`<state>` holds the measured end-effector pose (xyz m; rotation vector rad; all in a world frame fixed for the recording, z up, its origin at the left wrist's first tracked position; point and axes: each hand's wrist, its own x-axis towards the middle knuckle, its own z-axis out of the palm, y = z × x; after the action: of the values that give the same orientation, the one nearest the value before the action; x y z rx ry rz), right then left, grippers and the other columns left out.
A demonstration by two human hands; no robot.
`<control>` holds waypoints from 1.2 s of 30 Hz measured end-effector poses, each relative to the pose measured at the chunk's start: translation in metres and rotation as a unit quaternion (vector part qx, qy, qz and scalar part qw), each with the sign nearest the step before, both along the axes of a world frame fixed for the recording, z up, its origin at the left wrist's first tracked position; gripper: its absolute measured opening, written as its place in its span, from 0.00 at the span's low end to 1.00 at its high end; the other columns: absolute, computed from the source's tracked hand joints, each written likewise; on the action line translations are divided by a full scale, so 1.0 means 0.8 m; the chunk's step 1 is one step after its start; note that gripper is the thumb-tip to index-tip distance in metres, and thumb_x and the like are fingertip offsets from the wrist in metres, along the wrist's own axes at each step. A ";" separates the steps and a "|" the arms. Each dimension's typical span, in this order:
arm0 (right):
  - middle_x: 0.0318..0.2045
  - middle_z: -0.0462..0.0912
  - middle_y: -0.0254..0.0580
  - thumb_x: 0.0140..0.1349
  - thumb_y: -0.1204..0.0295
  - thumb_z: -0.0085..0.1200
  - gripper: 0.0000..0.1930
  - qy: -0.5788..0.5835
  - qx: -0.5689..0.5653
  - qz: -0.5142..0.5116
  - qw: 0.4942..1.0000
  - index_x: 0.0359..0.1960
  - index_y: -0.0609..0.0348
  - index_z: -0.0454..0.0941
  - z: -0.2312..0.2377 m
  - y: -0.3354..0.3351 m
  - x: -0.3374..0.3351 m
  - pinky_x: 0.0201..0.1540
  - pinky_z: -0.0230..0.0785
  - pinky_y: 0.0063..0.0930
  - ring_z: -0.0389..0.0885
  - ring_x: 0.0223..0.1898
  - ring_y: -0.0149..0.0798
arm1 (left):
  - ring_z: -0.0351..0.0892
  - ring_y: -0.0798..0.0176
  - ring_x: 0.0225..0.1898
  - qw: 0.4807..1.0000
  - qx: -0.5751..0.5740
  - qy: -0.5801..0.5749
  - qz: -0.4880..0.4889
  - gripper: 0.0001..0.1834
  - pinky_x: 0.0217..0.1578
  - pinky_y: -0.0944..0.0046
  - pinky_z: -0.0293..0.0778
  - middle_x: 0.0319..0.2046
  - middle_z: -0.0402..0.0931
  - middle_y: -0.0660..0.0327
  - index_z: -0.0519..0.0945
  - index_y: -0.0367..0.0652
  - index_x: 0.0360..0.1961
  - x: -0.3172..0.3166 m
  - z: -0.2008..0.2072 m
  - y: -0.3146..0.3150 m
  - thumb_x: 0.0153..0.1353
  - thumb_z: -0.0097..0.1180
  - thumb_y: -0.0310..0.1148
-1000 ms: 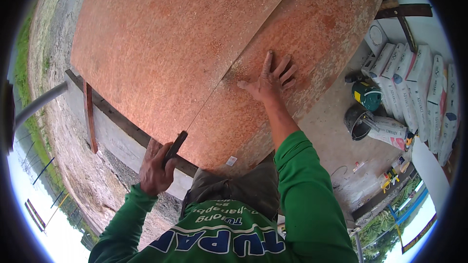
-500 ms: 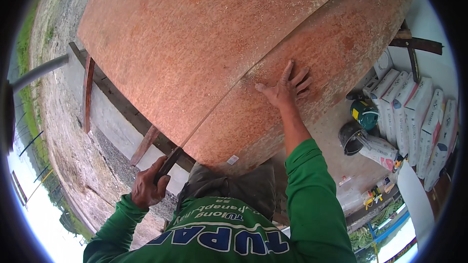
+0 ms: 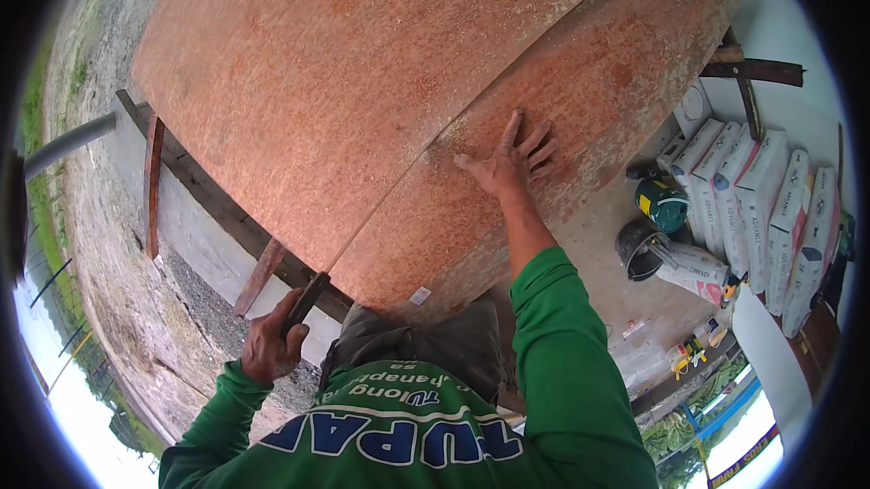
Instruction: The person cuts a fiber cement board using a hand tool, repeatedly scoring and deepening a straight line across the surface of the boards stacked on a support frame.
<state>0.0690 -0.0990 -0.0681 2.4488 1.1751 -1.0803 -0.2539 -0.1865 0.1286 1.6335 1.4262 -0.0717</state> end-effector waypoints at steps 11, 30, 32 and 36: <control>0.64 0.20 0.65 0.31 0.37 0.63 0.68 -0.005 0.065 -0.001 0.998 0.67 0.44 0.25 -0.002 0.011 -0.025 0.58 0.21 0.71 0.18 0.64 0.69 | 0.76 0.39 0.24 0.997 0.062 -0.048 -0.015 0.19 0.25 0.51 0.70 0.19 0.71 0.40 0.70 0.35 0.48 0.146 -0.161 0.132 0.60 0.48 0.38; 0.64 0.21 0.64 0.31 0.38 0.65 0.67 0.029 0.115 -0.008 0.993 0.68 0.44 0.30 -0.040 -0.012 -0.008 0.56 0.22 0.74 0.18 0.63 0.71 | 0.76 0.40 0.26 0.998 0.043 0.022 -0.030 0.17 0.23 0.50 0.69 0.19 0.73 0.44 0.71 0.38 0.47 0.108 -0.105 0.096 0.62 0.46 0.38; 0.64 0.21 0.64 0.31 0.38 0.65 0.67 0.042 0.106 -0.015 0.993 0.68 0.43 0.30 -0.038 -0.012 -0.003 0.56 0.22 0.74 0.18 0.63 0.71 | 0.76 0.37 0.27 0.996 0.030 0.051 -0.073 0.21 0.26 0.51 0.71 0.40 0.73 0.39 0.70 0.36 0.49 0.037 -0.043 0.046 0.63 0.41 0.41; 0.64 0.21 0.64 0.31 0.38 0.65 0.66 0.033 0.128 -0.012 0.991 0.68 0.41 0.32 -0.036 -0.017 -0.007 0.55 0.23 0.76 0.17 0.63 0.72 | 0.79 0.43 0.24 0.995 -0.021 0.080 -0.049 0.25 0.21 0.58 0.72 0.29 0.76 0.45 0.67 0.33 0.53 -0.004 0.029 0.007 0.64 0.38 0.43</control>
<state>0.0633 -0.1123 -0.0972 2.6402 1.3856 -1.0858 -0.2569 -0.1813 0.1522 1.6939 1.4526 -0.2926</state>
